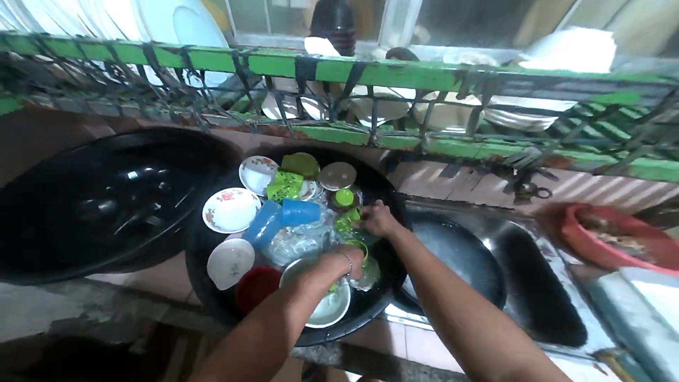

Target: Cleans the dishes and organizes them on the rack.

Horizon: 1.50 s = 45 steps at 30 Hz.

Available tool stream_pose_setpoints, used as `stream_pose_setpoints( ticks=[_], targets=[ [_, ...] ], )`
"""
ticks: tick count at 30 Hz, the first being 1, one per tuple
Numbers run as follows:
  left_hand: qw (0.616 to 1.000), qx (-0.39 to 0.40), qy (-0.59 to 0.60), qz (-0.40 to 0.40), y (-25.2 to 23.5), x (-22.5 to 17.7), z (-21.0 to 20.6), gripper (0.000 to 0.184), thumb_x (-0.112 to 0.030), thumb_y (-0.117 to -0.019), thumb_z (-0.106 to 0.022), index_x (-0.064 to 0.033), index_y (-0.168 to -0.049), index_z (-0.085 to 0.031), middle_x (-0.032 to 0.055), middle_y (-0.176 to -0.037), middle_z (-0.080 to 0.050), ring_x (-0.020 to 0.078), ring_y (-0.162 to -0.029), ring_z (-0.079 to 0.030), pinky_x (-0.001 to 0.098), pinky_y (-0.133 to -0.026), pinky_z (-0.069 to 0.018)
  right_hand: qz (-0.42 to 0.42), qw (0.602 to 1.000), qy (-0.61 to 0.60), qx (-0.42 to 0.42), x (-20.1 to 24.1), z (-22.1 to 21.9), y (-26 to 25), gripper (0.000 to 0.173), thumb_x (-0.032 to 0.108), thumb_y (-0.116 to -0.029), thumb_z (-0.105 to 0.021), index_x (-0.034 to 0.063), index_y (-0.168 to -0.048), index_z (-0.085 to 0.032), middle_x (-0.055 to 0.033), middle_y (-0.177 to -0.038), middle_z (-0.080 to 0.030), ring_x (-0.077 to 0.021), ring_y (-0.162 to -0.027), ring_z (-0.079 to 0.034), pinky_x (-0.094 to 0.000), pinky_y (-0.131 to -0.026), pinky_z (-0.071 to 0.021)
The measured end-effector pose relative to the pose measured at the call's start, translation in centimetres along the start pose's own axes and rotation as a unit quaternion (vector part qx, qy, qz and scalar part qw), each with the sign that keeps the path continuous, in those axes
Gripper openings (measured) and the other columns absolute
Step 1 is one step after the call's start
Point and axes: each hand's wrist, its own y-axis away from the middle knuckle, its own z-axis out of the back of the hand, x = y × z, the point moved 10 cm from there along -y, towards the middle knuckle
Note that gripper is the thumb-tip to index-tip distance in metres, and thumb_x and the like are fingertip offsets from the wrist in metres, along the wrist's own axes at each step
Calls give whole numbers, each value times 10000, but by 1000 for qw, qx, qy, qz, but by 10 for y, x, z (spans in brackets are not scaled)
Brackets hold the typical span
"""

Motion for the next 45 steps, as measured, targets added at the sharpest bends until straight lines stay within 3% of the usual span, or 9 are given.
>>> stream_pose_setpoints(
  ticks=[3, 7, 13, 20, 23, 27, 32, 42, 45],
  targets=[
    [999, -41, -15, 7, -3, -8, 5, 329, -281, -917, -728, 6, -1078, -722, 222, -1127, -704, 414, -1102, -654, 667, -959, -477, -29, 995, 64, 78, 10, -28, 8, 520, 437, -924, -742, 66, -1285, -687, -275, -1413, -563, -489, -1358, -472, -726, -1067, -374],
    [999, -25, 5, -26, 4, -12, -13, 316, -102, -934, -673, 10, -1230, -663, 242, -1221, -673, 436, -1167, -632, 659, -985, -483, -3, 998, 3, 55, 19, -31, 13, 380, 358, -939, -730, 55, -1168, -737, -226, -1219, -686, -425, -1232, -595, -702, -1051, -410],
    [950, -168, 234, 118, 16, 72, 18, 660, -586, -918, -700, -27, -1266, -674, 238, -1233, -680, 403, -1177, -650, 629, -1001, -503, 43, 988, 51, -137, 27, 25, 27, 421, 174, -810, -820, 54, -1200, -716, -281, -1399, -521, -485, -1241, -551, -664, -994, -479],
    [962, -141, 187, 141, 21, 93, 19, 552, -191, -984, -633, 15, -1466, -462, 285, -1321, -615, 448, -1210, -622, 636, -1004, -497, 140, 936, 312, 83, 49, -23, 25, 890, 65, -838, -791, 159, -1597, -337, -281, -1536, -429, -506, -1335, -493, -698, -1077, -367],
    [945, -198, 228, 125, 17, 102, 22, 481, -237, -985, -651, -13, -1401, -559, 261, -1290, -646, 427, -1206, -630, 629, -1020, -487, 128, 961, 219, 113, 61, -22, 27, 887, 254, -829, -817, 185, -1561, -322, -208, -1315, -642, -422, -1183, -636, -684, -1034, -425],
    [815, -296, 485, 113, 32, 131, 34, 614, -438, -995, -672, 25, -1385, -569, 280, -1306, -629, 410, -1228, -617, 596, -1050, -483, 143, 957, 238, 86, 108, 28, 50, 707, 372, -822, -816, 136, -1417, -516, -196, -1107, -714, -414, -1058, -676, -670, -1009, -448],
    [510, -311, 793, 118, 43, 120, 32, 600, -530, -1082, -433, -109, -1509, -443, 220, -1478, -490, 393, -1289, -534, 595, -970, -504, 267, 897, 344, 71, 175, 79, 92, 510, 364, -842, -790, 199, -1315, -693, -145, -1387, -616, -371, -1216, -616, -640, -1002, -465],
    [756, -345, 554, -38, 26, 56, 103, 729, -516, -1119, -187, 9, -1239, -678, 235, -1259, -667, 347, -1213, -617, 558, -1053, -459, 86, 989, -110, 44, 40, 48, 91, 1037, 97, -739, -901, 254, -1586, -323, -205, -1229, -674, -373, -1059, -694, -621, -889, -572],
    [858, -383, 344, -6, -17, 66, 131, 381, -246, -1116, -392, -36, -1252, -680, 194, -1273, -667, 348, -1215, -626, 564, -1056, -472, 33, 956, -290, -39, -5, 38, 99, 1137, 57, -685, -880, 348, -1600, -271, -164, -1292, -645, -321, -1039, -699, -569, -841, -601]
  ],
)
